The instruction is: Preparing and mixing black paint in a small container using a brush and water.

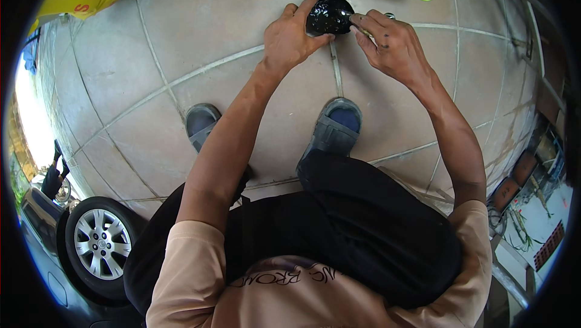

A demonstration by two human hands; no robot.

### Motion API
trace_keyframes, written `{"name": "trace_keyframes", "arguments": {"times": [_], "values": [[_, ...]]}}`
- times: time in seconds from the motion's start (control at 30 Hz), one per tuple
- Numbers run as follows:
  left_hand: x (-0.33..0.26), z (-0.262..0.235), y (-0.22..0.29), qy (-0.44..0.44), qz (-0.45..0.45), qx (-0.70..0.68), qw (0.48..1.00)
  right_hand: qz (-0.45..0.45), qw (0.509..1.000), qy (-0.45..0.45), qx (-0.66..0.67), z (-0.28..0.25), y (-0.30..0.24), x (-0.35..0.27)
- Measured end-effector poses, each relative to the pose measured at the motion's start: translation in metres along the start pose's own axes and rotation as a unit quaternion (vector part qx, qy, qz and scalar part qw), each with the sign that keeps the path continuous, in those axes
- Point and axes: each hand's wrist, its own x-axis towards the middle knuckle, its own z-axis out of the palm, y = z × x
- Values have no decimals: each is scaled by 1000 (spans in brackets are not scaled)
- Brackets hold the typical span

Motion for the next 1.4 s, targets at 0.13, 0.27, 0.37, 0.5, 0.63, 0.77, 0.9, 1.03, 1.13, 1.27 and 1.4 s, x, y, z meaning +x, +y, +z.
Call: {"name": "trace_keyframes", "arguments": {"times": [0.13,0.27,0.37,0.5,0.63,0.77,0.9,1.03,1.13,1.27,1.4], "values": [[0,-1,1,-13,-15,-14,1000,24,999,-12,30,1,-6,-7],[0,-1,0,-15,-18,-7,1000,69,991,20,115,-2,-9,-1],[0,-1,0,-17,-17,2,1000,38,995,57,74,-6,-1,6],[0,-4,3,-21,-17,18,999,41,998,-28,26,-8,-4,6],[0,-3,3,-17,-15,7,1000,68,994,-31,74,-5,-6,6],[-2,-2,1,-23,-24,13,999,175,970,-11,167,-6,7,7],[-1,0,1,-16,-12,18,1000,207,962,-62,168,-2,15,9],[-1,-2,2,-24,-16,25,999,182,977,-46,98,-6,18,11],[-1,-1,0,-16,-7,28,999,151,978,45,140,1,18,10],[0,-1,0,-11,-3,9,1000,185,959,13,212,10,11,11],[0,1,-1,1,14,17,1000,193,965,-22,174,8,15,12]]}}
